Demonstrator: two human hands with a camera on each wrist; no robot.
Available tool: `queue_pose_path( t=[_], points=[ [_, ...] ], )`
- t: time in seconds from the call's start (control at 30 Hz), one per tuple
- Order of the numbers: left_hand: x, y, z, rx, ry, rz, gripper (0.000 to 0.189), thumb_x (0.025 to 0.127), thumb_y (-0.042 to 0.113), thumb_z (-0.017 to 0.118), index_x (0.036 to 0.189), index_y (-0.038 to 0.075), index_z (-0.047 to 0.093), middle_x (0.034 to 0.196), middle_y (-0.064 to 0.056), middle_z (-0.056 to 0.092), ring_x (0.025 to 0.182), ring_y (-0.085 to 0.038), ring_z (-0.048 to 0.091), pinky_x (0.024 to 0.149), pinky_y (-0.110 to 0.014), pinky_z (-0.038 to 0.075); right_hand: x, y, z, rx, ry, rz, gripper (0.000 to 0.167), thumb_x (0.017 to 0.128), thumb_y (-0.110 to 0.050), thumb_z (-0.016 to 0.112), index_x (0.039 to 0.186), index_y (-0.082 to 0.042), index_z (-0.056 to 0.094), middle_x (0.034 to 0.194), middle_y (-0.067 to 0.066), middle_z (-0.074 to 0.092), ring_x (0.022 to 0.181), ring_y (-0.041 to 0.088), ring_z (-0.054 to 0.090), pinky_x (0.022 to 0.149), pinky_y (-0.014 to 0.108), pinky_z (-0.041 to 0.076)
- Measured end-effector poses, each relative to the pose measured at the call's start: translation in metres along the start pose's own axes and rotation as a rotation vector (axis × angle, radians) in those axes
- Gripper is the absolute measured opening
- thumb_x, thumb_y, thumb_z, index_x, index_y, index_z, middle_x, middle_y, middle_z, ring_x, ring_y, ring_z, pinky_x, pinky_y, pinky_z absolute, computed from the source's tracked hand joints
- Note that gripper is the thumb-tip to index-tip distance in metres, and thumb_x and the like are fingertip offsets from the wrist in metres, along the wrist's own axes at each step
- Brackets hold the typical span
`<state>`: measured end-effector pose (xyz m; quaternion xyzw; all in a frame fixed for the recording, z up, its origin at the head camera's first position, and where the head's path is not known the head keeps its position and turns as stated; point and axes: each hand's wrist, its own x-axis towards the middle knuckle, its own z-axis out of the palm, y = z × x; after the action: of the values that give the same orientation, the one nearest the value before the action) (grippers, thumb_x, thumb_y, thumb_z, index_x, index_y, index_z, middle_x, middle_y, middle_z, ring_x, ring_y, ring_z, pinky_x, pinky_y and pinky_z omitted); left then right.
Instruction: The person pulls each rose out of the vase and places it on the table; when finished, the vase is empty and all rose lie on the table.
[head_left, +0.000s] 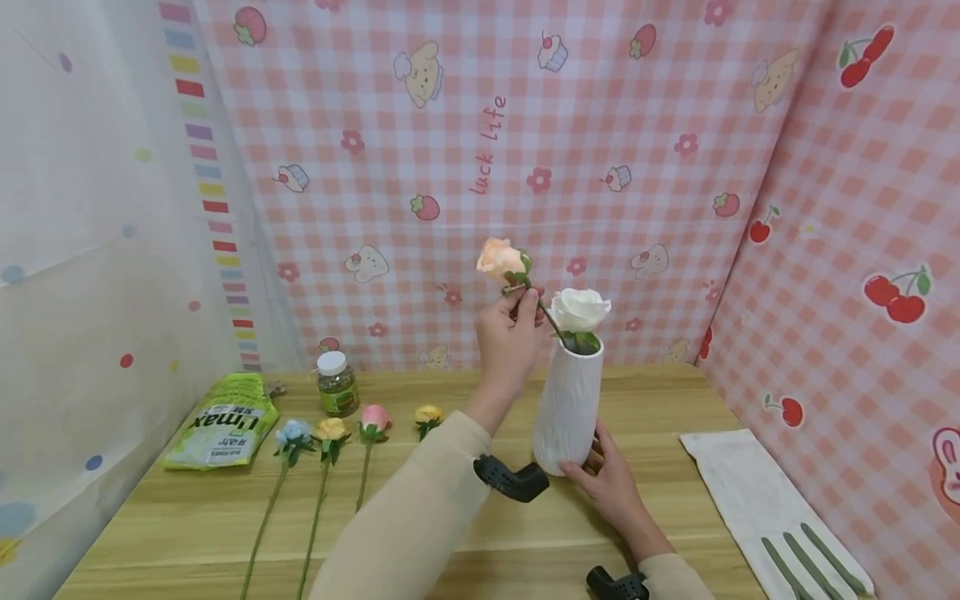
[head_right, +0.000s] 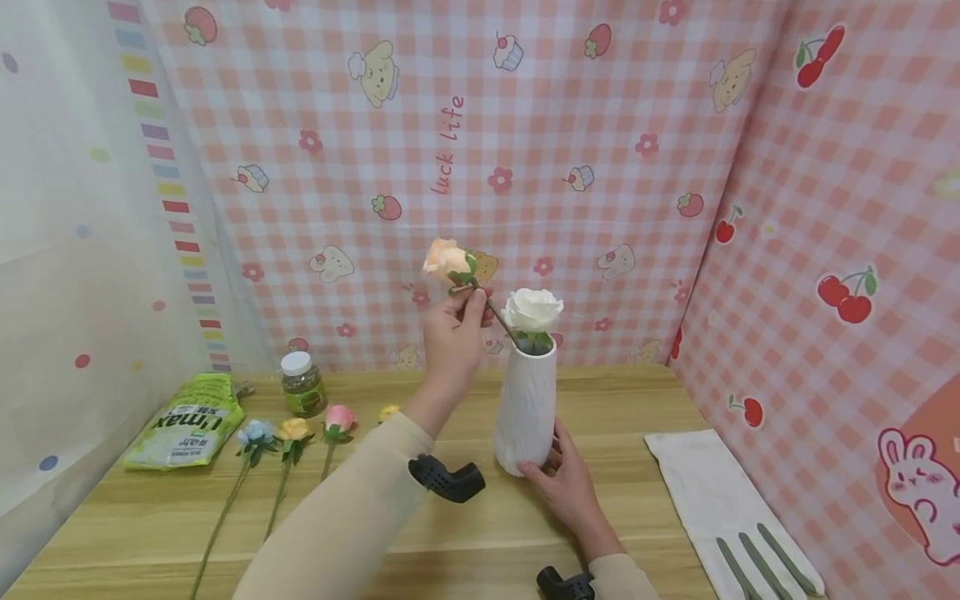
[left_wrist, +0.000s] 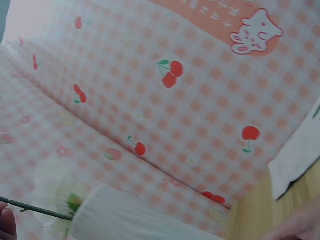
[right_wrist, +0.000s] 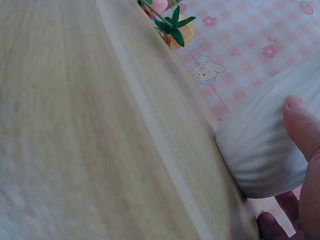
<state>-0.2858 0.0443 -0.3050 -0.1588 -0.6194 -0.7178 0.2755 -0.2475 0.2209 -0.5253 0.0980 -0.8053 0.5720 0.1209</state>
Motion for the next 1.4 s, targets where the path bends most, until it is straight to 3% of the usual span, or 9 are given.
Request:
queue_pose_path(
  t=[0.13,0.43,0.77,0.97,1.13,1.3,1.4],
  points=[
    [0.01,0.008,-0.016,-0.049,0.05,-0.003,0.022,0.098,0.013,0.057,0.097,-0.005,0.07,0.08,-0.014,0.066,0.07,-0.019,0.063,0.068,-0.029,0.057,0.0,-0.001,0.001,0.001,-0.006,0.004,0.085,0.082,-0.02,0.078,0.15,-0.016,0.026,0.14,0.016,0.042,0.123,0.037,0.049,0.094,0.041,0.048],
    [0.021,0.007,-0.059,-0.117,0.111,-0.113,0.021,0.096,0.014,0.059,0.098,-0.004,0.069,0.083,-0.016,0.065,0.069,-0.018,0.065,0.072,-0.032,0.057,-0.001,-0.003,-0.001,-0.01,-0.011,0.012,0.084,0.084,-0.02,0.076,0.15,-0.014,0.025,0.142,0.018,0.04,0.123,0.039,0.049,0.094,0.047,0.048],
    [0.01,-0.007,-0.091,-0.159,0.092,-0.188,0.02,0.097,0.012,0.058,0.096,-0.006,0.067,0.083,-0.016,0.066,0.069,-0.017,0.065,0.073,-0.034,0.057,-0.003,-0.004,0.001,-0.034,0.0,0.0,0.084,0.084,-0.019,0.076,0.15,-0.01,0.025,0.141,0.02,0.041,0.122,0.041,0.049,0.093,0.048,0.048],
    [0.002,-0.02,-0.115,-0.268,0.152,-0.252,0.022,0.098,0.013,0.056,0.1,-0.007,0.065,0.084,-0.015,0.065,0.071,-0.017,0.066,0.074,-0.031,0.057,-0.001,-0.002,0.0,-0.033,-0.006,0.02,0.086,0.083,-0.022,0.076,0.151,-0.012,0.023,0.142,0.019,0.04,0.122,0.039,0.05,0.094,0.047,0.047],
    [-0.005,-0.022,-0.139,-0.359,0.19,-0.313,0.027,0.1,0.018,0.052,0.104,-0.006,0.061,0.088,-0.012,0.064,0.08,-0.019,0.066,0.077,-0.027,0.055,-0.001,-0.003,-0.001,-0.034,-0.014,0.013,0.086,0.084,-0.023,0.075,0.151,-0.012,0.023,0.143,0.019,0.039,0.121,0.041,0.05,0.095,0.048,0.046],
    [-0.012,-0.023,-0.164,-0.348,0.265,-0.39,0.03,0.099,0.024,0.053,0.106,-0.004,0.063,0.09,-0.012,0.064,0.084,-0.021,0.067,0.077,-0.026,0.055,-0.001,-0.001,0.0,-0.036,-0.018,0.021,0.085,0.085,-0.022,0.075,0.152,-0.013,0.022,0.144,0.018,0.038,0.121,0.041,0.05,0.094,0.048,0.047],
    [-0.02,-0.027,-0.176,-0.277,0.237,-0.448,0.032,0.099,0.026,0.052,0.108,-0.003,0.061,0.097,-0.015,0.064,0.085,-0.02,0.066,0.077,-0.025,0.055,0.0,-0.002,-0.001,-0.031,-0.017,0.019,0.085,0.086,-0.021,0.074,0.152,-0.012,0.021,0.145,0.019,0.037,0.12,0.042,0.051,0.093,0.047,0.048]
  ],
)
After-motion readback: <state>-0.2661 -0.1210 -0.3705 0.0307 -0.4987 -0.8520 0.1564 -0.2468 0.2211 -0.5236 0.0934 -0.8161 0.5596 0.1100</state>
